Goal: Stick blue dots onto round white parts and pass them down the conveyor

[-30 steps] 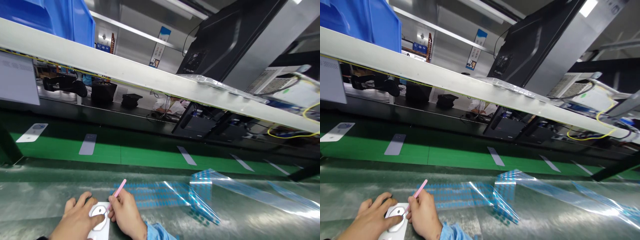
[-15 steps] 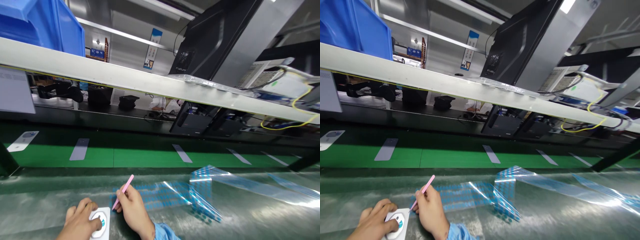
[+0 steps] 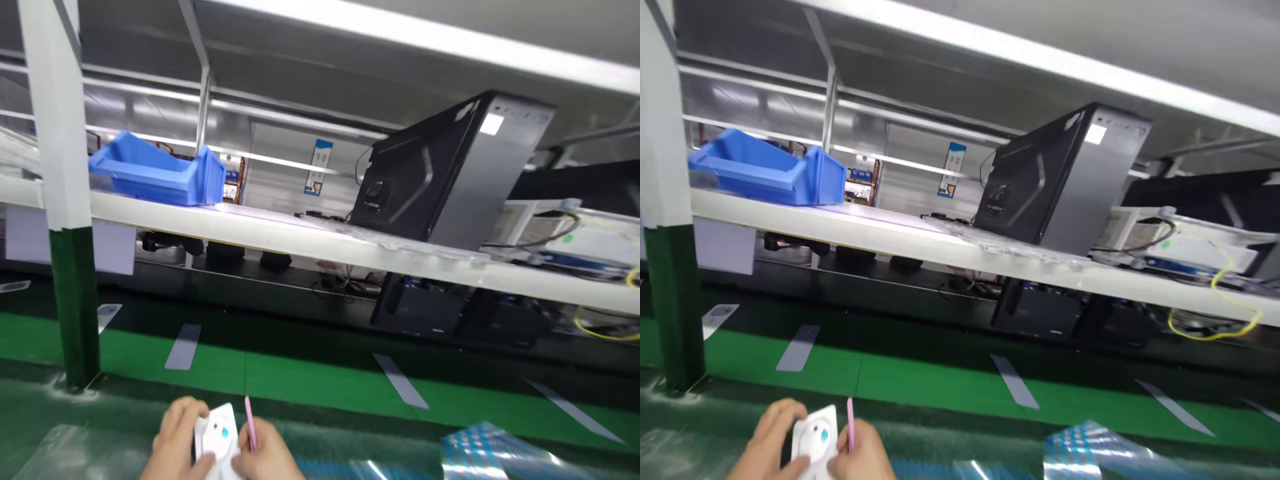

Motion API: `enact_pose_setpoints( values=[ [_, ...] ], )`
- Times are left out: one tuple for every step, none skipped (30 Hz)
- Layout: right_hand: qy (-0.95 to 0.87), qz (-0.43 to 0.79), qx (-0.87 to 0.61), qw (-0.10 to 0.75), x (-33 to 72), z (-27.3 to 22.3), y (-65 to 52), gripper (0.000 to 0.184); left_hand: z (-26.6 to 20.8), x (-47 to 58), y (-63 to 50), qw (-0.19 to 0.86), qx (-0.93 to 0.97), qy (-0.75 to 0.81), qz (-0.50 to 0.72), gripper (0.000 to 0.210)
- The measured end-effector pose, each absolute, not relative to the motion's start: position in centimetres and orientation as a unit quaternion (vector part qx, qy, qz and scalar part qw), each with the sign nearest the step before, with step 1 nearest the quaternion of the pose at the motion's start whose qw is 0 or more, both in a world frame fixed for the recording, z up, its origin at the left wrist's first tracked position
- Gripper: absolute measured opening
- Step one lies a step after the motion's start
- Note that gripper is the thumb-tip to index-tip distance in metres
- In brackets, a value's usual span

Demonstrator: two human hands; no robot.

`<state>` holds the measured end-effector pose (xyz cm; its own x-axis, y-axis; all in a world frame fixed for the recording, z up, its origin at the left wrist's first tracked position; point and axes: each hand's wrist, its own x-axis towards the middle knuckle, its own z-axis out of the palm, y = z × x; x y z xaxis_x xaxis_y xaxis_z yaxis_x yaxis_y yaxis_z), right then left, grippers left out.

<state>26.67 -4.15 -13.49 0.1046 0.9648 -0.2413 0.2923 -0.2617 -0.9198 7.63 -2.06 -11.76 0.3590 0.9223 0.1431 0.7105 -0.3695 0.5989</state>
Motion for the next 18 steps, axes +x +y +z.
enact_pose_setpoints(
  values=[
    [-0.467, 0.445, -0.654, 0.394, 26.4, -12.0, -2.1, 0.024, -10.7, 7.1, -0.9, 0.192, 0.772, 0.542, 0.271, 0.033],
    [-0.444, 0.434, -0.672, 0.405, 26.3, -10.4, 0.0, 0.023, -9.4, 6.7, 0.4, 0.159, 0.750, 0.575, 0.284, 0.030],
    [-0.441, 0.416, -0.682, 0.409, 26.3, -8.8, 2.0, 0.021, -8.2, 6.3, 1.7, 0.131, 0.732, 0.612, 0.268, 0.030],
    [-0.444, 0.397, -0.688, 0.414, 26.4, -7.5, 3.8, 0.020, -7.0, 6.1, 3.1, 0.107, 0.717, 0.646, 0.239, 0.030],
    [-0.452, 0.373, -0.694, 0.418, 26.8, -6.4, 5.4, 0.020, -6.1, 6.0, 4.4, 0.086, 0.709, 0.668, 0.209, 0.030],
    [-0.462, 0.346, -0.699, 0.423, 27.2, -5.7, 6.5, 0.022, -5.5, 5.9, 5.7, 0.074, 0.703, 0.683, 0.186, 0.028],
    [-0.471, 0.322, -0.702, 0.426, 27.8, -5.4, 7.2, 0.023, -5.1, 5.9, 7.0, 0.066, 0.699, 0.691, 0.170, 0.027],
    [-0.478, 0.302, -0.706, 0.426, 28.5, -5.3, 7.5, 0.024, -5.1, 6.0, 8.1, 0.063, 0.698, 0.695, 0.159, 0.025],
    [-0.486, 0.290, -0.707, 0.423, 29.2, -5.4, 7.3, 0.024, -5.4, 6.0, 9.2, 0.064, 0.697, 0.698, 0.150, 0.025],
    [-0.493, 0.285, -0.709, 0.416, 30.0, -5.7, 6.7, 0.023, -5.8, 6.0, 10.1, 0.065, 0.698, 0.700, 0.139, 0.026],
    [-0.499, 0.285, -0.710, 0.407, 30.8, -6.0, 5.9, 0.022, -6.3, 6.1, 10.9, 0.069, 0.701, 0.699, 0.126, 0.028],
    [-0.505, 0.287, -0.710, 0.398, 31.6, -6.3, 4.8, 0.021, -6.8, 6.1, 11.7, 0.076, 0.705, 0.697, 0.112, 0.029],
    [-0.510, 0.289, -0.710, 0.390, 32.4, -6.5, 3.7, 0.020, -7.2, 6.1, 12.3, 0.084, 0.711, 0.691, 0.099, 0.031],
    [-0.514, 0.295, -0.708, 0.385, 33.1, -6.6, 2.5, 0.020, -7.5, 6.1, 12.9, 0.091, 0.720, 0.683, 0.086, 0.032],
    [-0.514, 0.305, -0.704, 0.384, 33.7, -6.6, 1.4, 0.019, -7.7, 6.2, 13.4, 0.095, 0.730, 0.673, 0.076, 0.034],
    [-0.502, 0.323, -0.700, 0.391, 34.2, -6.4, 0.4, 0.017, -7.7, 6.4, 13.7, 0.094, 0.741, 0.661, 0.070, 0.036],
    [-0.480, 0.350, -0.694, 0.407, 34.5, -6.3, -0.5, 0.016, -7.7, 6.5, 13.9, 0.088, 0.753, 0.648, 0.068, 0.039],
    [-0.449, 0.388, -0.681, 0.430, 34.7, -6.1, -1.3, 0.014, -7.5, 6.7, 14.1, 0.078, 0.765, 0.635, 0.069, 0.042]
  ],
)
